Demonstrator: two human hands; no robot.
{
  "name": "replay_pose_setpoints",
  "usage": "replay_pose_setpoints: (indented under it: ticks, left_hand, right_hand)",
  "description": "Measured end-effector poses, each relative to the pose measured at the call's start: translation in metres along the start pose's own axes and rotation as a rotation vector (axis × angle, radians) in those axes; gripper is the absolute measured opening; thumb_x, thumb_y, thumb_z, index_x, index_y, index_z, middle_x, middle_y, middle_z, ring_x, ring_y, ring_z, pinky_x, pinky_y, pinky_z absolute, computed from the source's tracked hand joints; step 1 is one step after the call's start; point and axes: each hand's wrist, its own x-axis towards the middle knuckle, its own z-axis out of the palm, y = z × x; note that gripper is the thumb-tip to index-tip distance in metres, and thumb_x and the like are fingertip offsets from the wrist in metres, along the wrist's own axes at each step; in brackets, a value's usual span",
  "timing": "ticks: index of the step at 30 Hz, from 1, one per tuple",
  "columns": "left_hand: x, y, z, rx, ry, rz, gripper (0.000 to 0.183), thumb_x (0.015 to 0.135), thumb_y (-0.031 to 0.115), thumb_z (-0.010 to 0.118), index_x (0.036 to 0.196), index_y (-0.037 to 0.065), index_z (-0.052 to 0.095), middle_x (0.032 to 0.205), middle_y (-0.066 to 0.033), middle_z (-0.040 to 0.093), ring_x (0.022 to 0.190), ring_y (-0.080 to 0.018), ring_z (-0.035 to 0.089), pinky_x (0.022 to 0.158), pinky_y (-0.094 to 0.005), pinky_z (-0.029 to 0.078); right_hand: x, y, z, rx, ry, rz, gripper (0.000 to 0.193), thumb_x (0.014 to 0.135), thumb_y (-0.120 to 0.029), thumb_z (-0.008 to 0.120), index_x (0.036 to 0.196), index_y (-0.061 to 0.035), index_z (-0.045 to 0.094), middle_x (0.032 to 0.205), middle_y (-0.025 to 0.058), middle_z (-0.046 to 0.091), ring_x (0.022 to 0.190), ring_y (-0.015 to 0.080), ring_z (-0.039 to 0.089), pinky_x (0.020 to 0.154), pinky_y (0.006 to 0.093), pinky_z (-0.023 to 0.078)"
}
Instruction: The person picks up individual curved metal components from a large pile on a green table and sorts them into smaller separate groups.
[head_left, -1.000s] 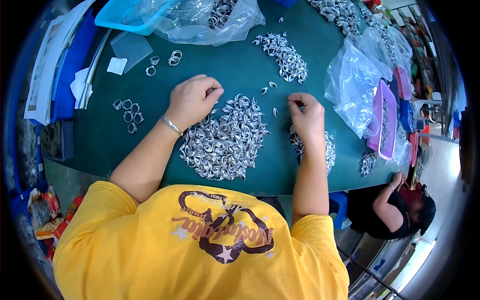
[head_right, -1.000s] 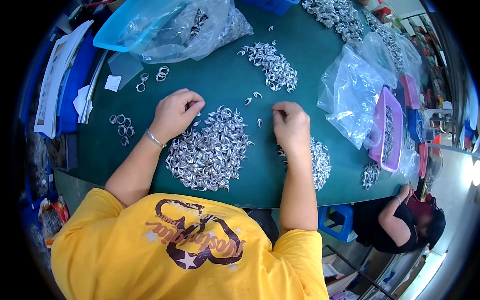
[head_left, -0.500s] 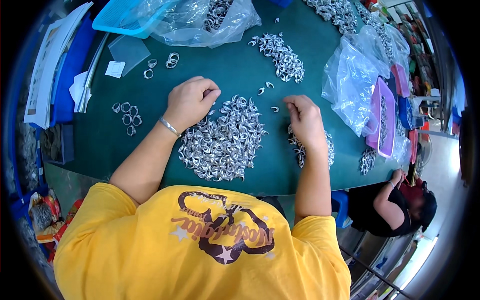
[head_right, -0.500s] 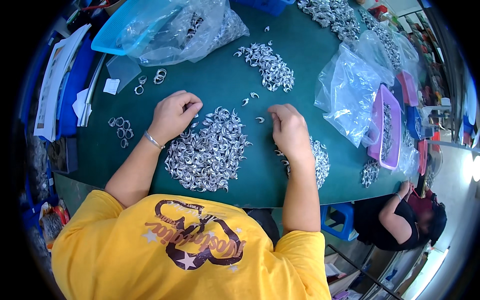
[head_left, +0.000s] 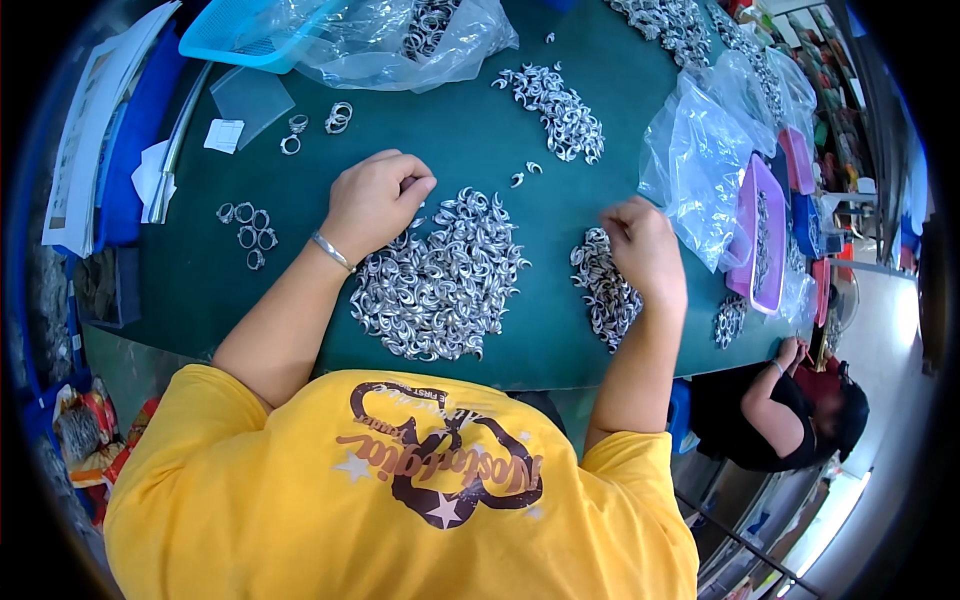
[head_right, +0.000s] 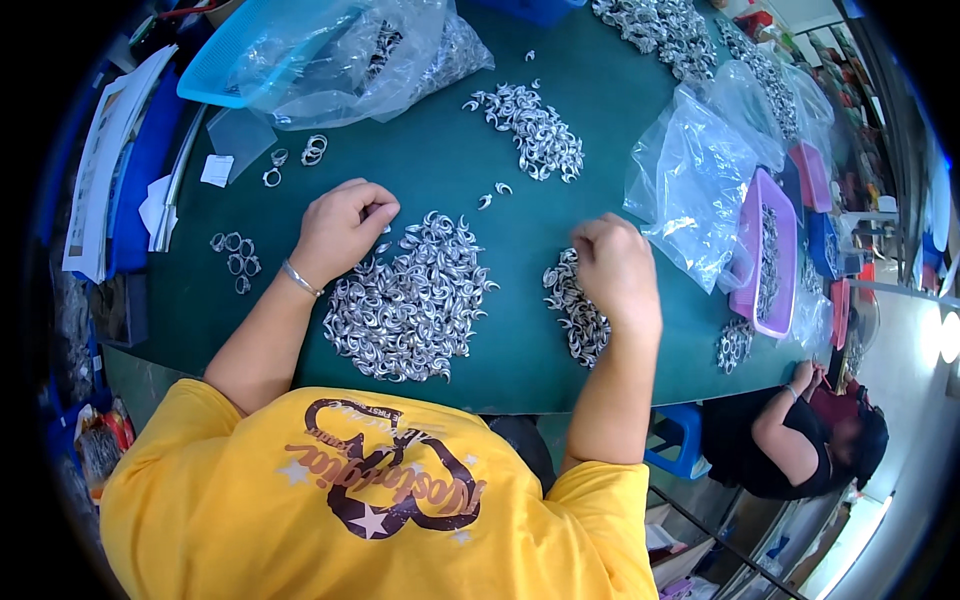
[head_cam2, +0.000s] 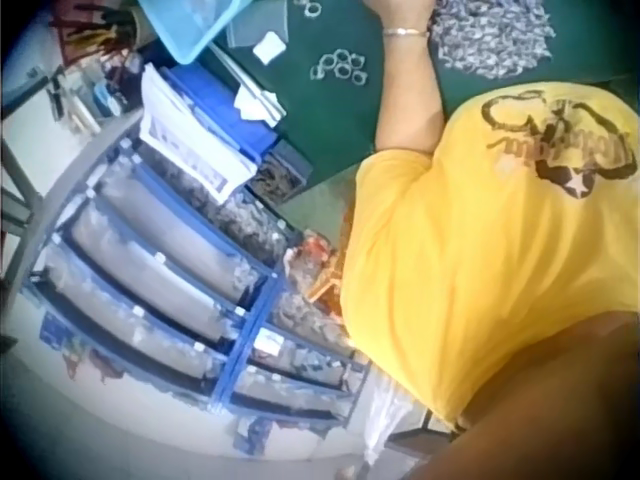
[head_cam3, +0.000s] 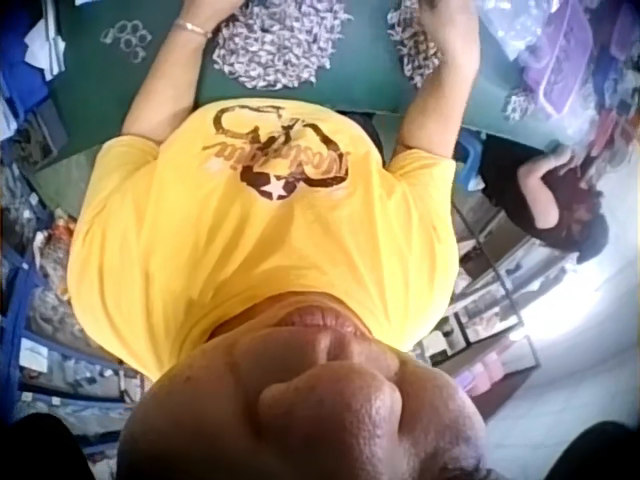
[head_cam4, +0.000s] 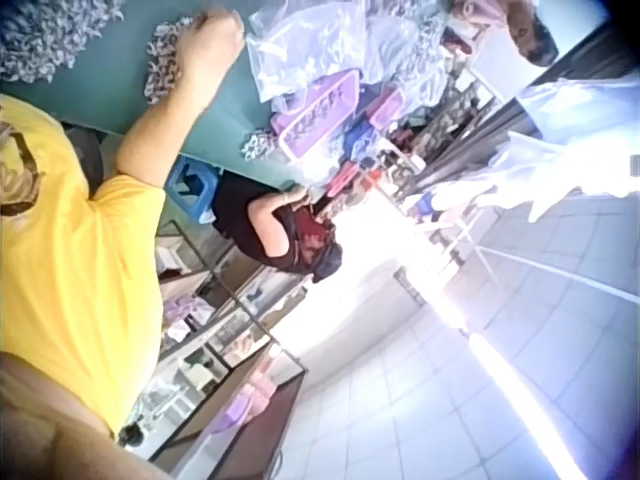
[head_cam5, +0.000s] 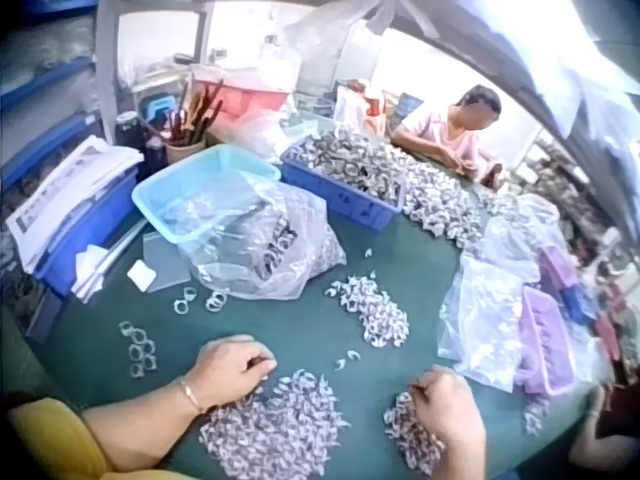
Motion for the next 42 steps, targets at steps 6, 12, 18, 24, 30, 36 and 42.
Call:
replay_pose_setpoints:
  ticks: [6,12,18,24,30,36,42]
  left_hand:
    - [0.001,-0.003,0.0,0.007,0.02,0.034,0.011,0.084,0.019,0.066,0.085,0.009,0.07,0.079,-0.0052,0.063,0.07,-0.0229,0.062,0.063,-0.0331,0.047]
    - [0.0,-0.003,-0.001,-0.005,0.026,0.035,0.011,0.083,0.019,0.066,0.084,0.009,0.069,0.077,-0.0059,0.062,0.07,-0.0239,0.062,0.062,-0.0338,0.048]
    - [0.0,-0.002,0.001,0.006,0.02,0.032,0.011,0.084,0.019,0.066,0.083,0.009,0.069,0.077,-0.0058,0.062,0.07,-0.0235,0.062,0.061,-0.0336,0.047]
    - [-0.001,-0.004,0.001,0.001,0.036,0.042,0.011,0.083,0.019,0.066,0.083,0.009,0.069,0.076,-0.0053,0.062,0.069,-0.0228,0.062,0.061,-0.0331,0.047]
    - [0.0,-0.001,0.0,-0.003,0.019,0.032,0.01,0.083,0.019,0.066,0.084,0.009,0.069,0.077,-0.0053,0.062,0.07,-0.0234,0.062,0.061,-0.0336,0.047]
    - [0.0,-0.004,0.001,0.001,0.035,0.049,0.01,0.083,0.018,0.067,0.084,0.009,0.069,0.077,-0.0054,0.062,0.07,-0.0237,0.062,0.061,-0.0339,0.047]
    - [0.0,-0.003,0.001,0.006,0.022,0.037,0.01,0.083,0.018,0.066,0.083,0.009,0.069,0.077,-0.0055,0.062,0.069,-0.0238,0.062,0.061,-0.0339,0.047]
  right_hand:
    - [0.046,-0.034,0.066,0.267,0.267,-0.209,0.015,0.077,0.003,0.063,0.088,-0.0048,0.069,0.092,0.0119,0.064,0.087,0.0336,0.061,0.079,0.0402,0.051]
    - [0.043,-0.021,0.062,0.279,0.236,-0.282,0.022,0.076,0.01,0.06,0.092,-0.0033,0.067,0.093,0.0131,0.064,0.083,0.0327,0.063,0.072,0.0378,0.052]
    - [0.04,-0.032,0.073,0.283,0.286,-0.208,0.008,0.077,-0.004,0.067,0.085,-0.002,0.067,0.088,0.015,0.063,0.082,0.0354,0.061,0.072,0.0408,0.051]
    - [0.031,-0.045,0.062,0.464,0.136,0.115,0.011,0.075,0.001,0.064,0.085,-0.0002,0.067,0.087,0.0137,0.064,0.081,0.0338,0.062,0.073,0.036,0.051]
    - [0.035,-0.046,0.064,0.38,0.113,-0.334,0.014,0.077,0.002,0.064,0.091,-0.0014,0.069,0.092,0.0115,0.064,0.081,0.0324,0.062,0.074,0.0379,0.051]
    - [0.03,-0.037,0.058,0.301,0.085,-0.056,0.01,0.083,-0.003,0.064,0.092,-0.0011,0.068,0.083,0.0186,0.064,0.077,0.0365,0.062,0.072,0.0419,0.051]
    - [0.022,-0.037,0.059,0.28,0.182,-0.057,0.013,0.08,-0.008,0.068,0.09,-0.0002,0.066,0.085,0.0178,0.065,0.076,0.0367,0.062,0.071,0.0411,0.051]
